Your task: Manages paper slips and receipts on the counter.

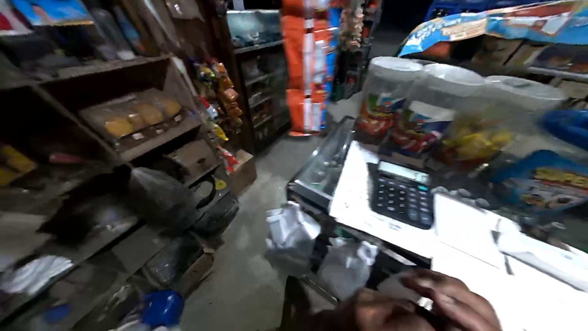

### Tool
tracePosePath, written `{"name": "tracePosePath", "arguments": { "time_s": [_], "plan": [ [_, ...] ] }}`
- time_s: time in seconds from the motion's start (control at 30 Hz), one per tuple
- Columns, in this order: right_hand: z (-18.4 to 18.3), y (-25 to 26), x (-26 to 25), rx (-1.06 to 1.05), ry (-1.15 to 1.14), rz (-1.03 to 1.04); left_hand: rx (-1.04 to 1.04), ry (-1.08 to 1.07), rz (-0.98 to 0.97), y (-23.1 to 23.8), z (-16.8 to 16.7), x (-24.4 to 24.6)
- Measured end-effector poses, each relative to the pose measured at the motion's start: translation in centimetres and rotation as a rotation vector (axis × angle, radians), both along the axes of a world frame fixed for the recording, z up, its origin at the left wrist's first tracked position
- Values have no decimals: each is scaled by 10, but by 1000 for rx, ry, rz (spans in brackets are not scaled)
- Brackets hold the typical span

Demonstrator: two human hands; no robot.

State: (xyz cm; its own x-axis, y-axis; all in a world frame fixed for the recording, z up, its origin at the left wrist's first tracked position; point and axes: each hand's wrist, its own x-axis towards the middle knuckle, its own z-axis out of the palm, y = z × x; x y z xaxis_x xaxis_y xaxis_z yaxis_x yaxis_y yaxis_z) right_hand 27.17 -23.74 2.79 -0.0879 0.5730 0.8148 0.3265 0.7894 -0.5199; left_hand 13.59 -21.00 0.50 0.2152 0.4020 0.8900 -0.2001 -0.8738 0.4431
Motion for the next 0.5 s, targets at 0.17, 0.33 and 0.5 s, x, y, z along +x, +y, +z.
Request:
{"name": "tracePosePath", "arguments": {
  "time_s": [0.17, 0.33, 0.5],
  "plan": [
    [-25, 57, -135, 25, 28, 144, -25, -31, 283, 35, -15, -121],
    [-26, 106, -212, -56, 134, 291, -203, -57, 349, 48, -40, -197],
    [-35, 162, -274, -129, 292, 275, -369, -276, 305, 91, -44, -243]
  ]
}}
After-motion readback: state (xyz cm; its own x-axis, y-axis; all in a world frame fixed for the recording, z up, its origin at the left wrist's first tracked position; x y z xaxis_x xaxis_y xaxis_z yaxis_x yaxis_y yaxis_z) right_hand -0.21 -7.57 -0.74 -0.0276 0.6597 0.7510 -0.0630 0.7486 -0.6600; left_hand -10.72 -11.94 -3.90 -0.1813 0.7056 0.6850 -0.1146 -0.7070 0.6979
